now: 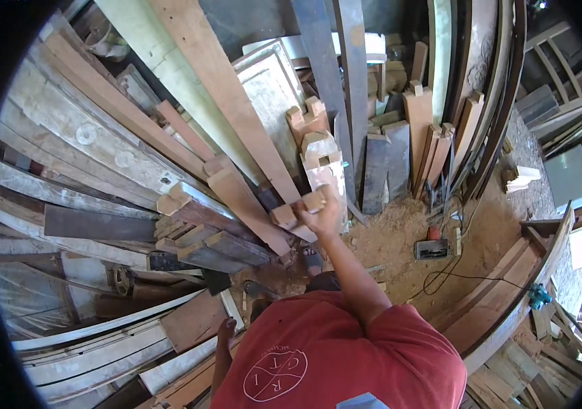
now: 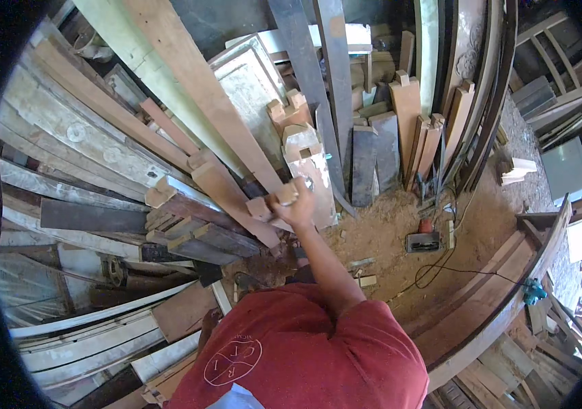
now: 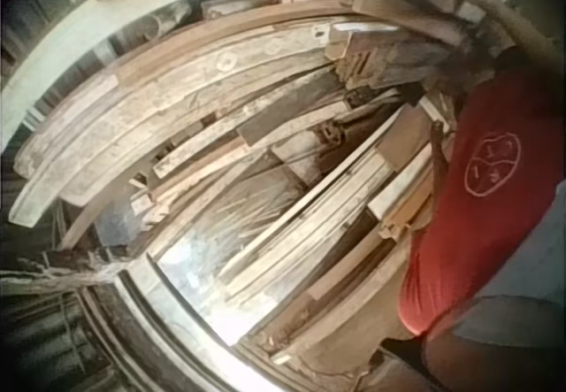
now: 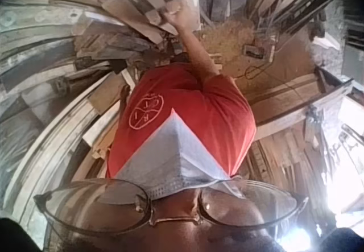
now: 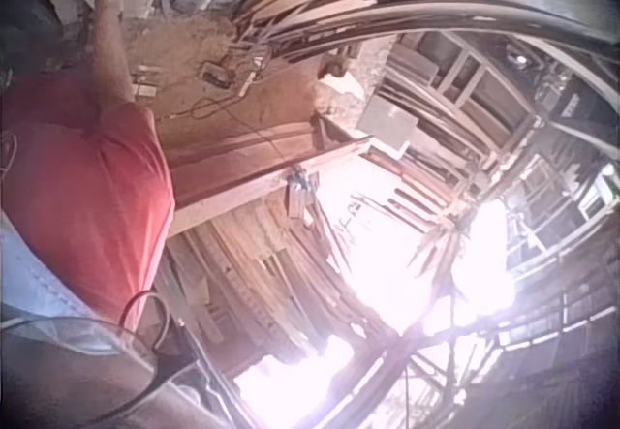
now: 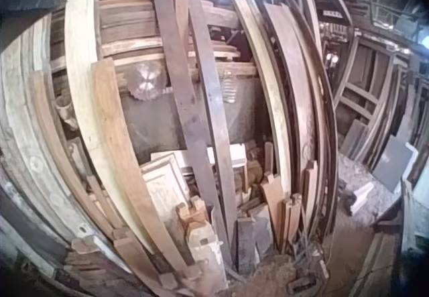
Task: The person moves various wooden boards, panels, and planks one by one within a workshop area, then uses a tape measure to check the width of several flat wooden panels.
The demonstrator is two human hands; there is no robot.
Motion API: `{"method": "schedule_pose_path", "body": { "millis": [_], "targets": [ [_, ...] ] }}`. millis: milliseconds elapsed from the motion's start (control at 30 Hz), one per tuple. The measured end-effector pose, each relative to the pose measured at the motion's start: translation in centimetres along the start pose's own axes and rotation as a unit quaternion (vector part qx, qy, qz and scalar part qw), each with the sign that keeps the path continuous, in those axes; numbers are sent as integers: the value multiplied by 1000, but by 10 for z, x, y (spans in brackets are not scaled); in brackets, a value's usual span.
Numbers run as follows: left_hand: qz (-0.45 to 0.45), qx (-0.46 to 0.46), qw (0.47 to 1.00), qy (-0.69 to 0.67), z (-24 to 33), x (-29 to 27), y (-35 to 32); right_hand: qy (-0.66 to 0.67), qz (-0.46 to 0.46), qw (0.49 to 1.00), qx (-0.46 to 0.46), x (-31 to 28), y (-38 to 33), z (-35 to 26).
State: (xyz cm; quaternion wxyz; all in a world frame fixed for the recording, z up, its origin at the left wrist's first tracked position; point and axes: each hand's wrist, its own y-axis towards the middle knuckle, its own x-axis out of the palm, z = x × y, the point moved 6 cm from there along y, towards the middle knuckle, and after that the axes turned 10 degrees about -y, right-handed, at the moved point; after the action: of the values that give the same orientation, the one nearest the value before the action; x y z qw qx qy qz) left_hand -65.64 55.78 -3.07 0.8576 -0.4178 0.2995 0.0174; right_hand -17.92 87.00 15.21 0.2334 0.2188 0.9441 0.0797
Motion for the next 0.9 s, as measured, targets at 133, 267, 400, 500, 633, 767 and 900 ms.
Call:
{"method": "schedule_pose_path", "body": {
  "millis": [133, 267, 400, 500, 633, 767, 900],
  "targets": [
    [1, 26, 1000, -9, -38, -1, 23, 29, 77, 997, -14, -54, -2, 11],
    [-19, 47, 997, 65, -33, -6, 22, 70, 126, 990, 9, -109, 16, -4],
    [-12, -15, 1000, 7, -3, -10, 10, 45, 182, 980, -67, -161, 53, -41],
    [3, -5, 1000, -4, -12, -14, 12, 22, 197, 978, -58, -184, 84, -42],
    [-1, -5, 999, 40, 1, -7, 9, -18, 226, 974, -24, -205, 120, -41],
    [-19, 6, 999, 35, 12, -6, 3, -129, 276, 949, -85, -227, 151, -27],
    [-21, -5, 1000, 15, 9, -9, 2, -148, 284, 945, -60, -232, 185, -18]
  ]
}}
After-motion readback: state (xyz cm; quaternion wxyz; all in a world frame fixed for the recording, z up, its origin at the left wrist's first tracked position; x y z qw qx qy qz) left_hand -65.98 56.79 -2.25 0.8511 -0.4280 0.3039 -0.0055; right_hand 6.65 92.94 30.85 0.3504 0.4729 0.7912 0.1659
